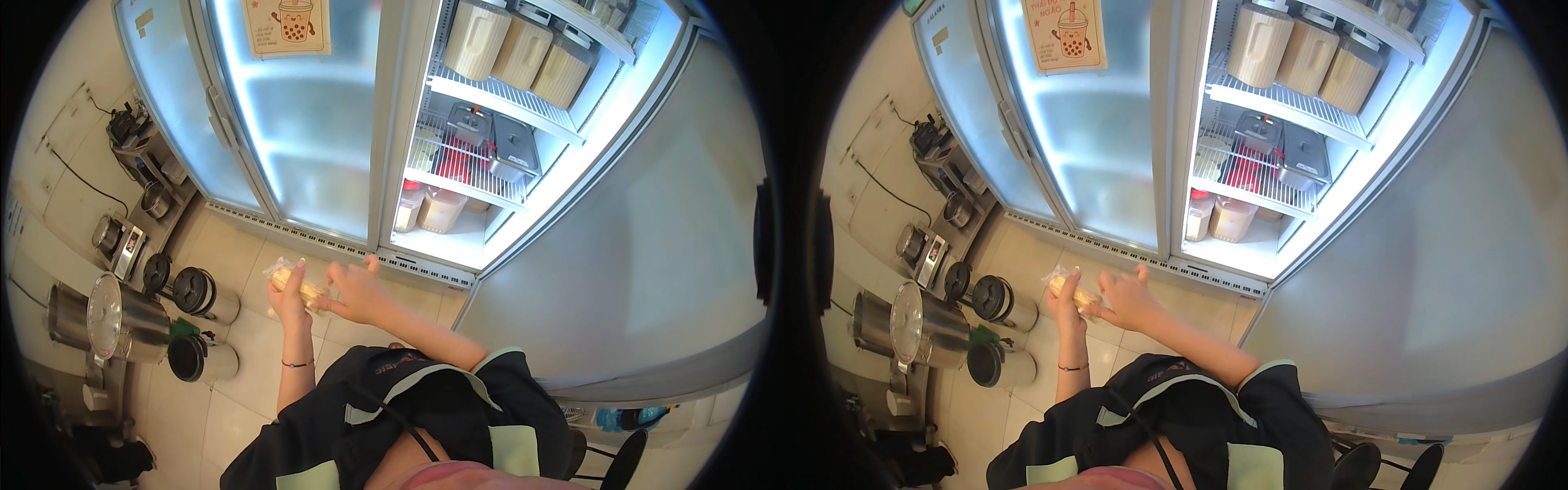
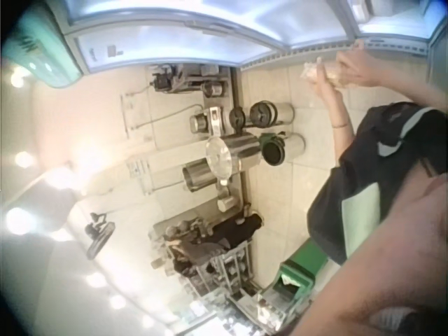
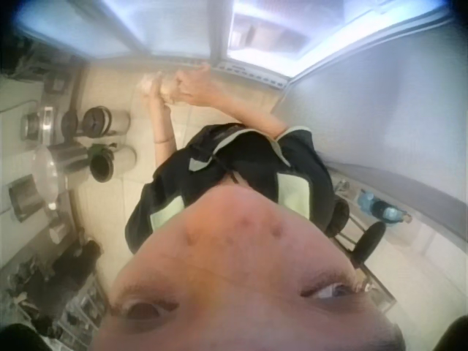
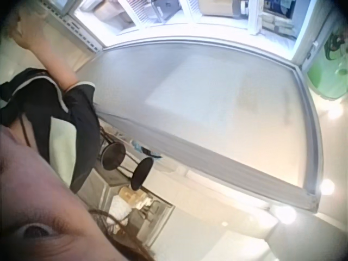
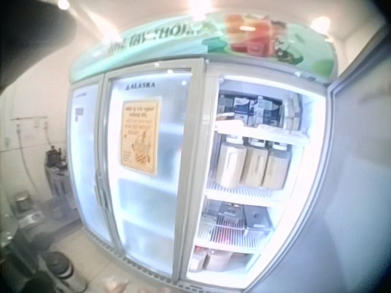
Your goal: The person attaches a clear plastic lid and a white seal to a food container, سپس walks across a kitchen to retrieve a plastic-wrapped stack of items from a refrigerator.
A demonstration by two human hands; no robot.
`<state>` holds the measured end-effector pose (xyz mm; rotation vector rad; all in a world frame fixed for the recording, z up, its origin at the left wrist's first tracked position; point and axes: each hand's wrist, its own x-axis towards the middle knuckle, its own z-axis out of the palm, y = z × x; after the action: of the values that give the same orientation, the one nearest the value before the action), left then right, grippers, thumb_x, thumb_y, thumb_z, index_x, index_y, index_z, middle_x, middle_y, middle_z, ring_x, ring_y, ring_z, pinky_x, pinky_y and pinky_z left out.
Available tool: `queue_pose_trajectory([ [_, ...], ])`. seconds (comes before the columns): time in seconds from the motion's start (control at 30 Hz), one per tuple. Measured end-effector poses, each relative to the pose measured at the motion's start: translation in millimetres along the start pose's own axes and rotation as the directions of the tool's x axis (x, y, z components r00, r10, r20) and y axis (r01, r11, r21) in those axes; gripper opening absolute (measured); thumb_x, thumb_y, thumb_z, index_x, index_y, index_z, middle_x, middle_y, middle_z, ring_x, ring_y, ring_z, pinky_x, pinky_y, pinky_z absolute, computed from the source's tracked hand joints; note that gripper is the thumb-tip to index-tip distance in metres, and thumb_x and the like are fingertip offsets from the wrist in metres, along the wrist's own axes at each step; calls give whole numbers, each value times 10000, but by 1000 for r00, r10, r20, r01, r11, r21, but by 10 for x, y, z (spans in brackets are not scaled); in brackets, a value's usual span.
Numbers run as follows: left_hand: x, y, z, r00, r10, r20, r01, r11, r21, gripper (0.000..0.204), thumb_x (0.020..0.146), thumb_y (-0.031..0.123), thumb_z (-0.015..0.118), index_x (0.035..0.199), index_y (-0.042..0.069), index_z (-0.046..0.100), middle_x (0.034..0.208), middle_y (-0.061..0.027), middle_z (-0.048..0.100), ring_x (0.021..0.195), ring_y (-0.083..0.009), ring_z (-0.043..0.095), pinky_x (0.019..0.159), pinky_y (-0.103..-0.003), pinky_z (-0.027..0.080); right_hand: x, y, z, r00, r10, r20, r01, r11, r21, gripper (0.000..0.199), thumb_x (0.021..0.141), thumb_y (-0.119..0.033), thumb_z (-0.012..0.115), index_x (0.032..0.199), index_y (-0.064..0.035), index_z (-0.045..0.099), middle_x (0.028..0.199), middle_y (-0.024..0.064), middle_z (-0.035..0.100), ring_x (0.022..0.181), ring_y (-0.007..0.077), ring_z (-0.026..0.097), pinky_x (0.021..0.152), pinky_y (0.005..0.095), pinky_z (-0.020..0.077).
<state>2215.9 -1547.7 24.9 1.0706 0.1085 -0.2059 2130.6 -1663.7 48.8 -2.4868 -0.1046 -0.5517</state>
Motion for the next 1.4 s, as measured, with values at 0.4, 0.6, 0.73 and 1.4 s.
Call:
queue_pose_trajectory([
  [0.4, 117, -94, -438, 932, -229, 281, 306, 913, -268, 426, 829, 175, 599, 1192, 29, 429, 1036, -107, 545, 872, -244, 601, 722, -350, 529, 54, 62, 313, 928, -364, -77, 342, 916, -211, 171, 860, -266, 554, 761, -132, 594, 572, 15, 549, 564, 217, 543, 771, 516, 282],
  [0.6, -70, 107, -491, 994, 42, 98, -35, 996, -77, 481, 857, 101, 570, 1282, 4, 366, 1090, -110, 543, 814, -204, 608, 647, -302, 530, 125, -193, 149, 909, -390, 146, 392, 920, 17, 188, 833, -187, 578, 655, -126, 562, 545, 24, 509, 522, 201, 482, 745, 435, 276],
  [0.73, -172, 401, -681, 985, 78, 153, -38, 968, -249, 522, 858, 74, 547, 1325, 4, 325, 1203, -140, 515, 821, -198, 604, 672, -309, 535, 200, -386, 236, 904, -386, 185, 322, 898, 301, 179, 819, -117, 568, 642, -115, 539, 538, 23, 467, 515, 192, 419, 753, 378, 267],
  [1.4, -450, 1150, -1532, 933, 283, 222, -312, 944, 110, 259, 934, 219, 509, 1107, 29, 477, 1182, -133, 554, 1036, -152, 539, 881, -288, 436, 1014, -1159, 881, 854, -493, 166, 345, 776, 528, 293, 766, -239, 704, 1051, -181, 671, 710, -59, 502, 691, 72, 468, 766, 308, 222],
])
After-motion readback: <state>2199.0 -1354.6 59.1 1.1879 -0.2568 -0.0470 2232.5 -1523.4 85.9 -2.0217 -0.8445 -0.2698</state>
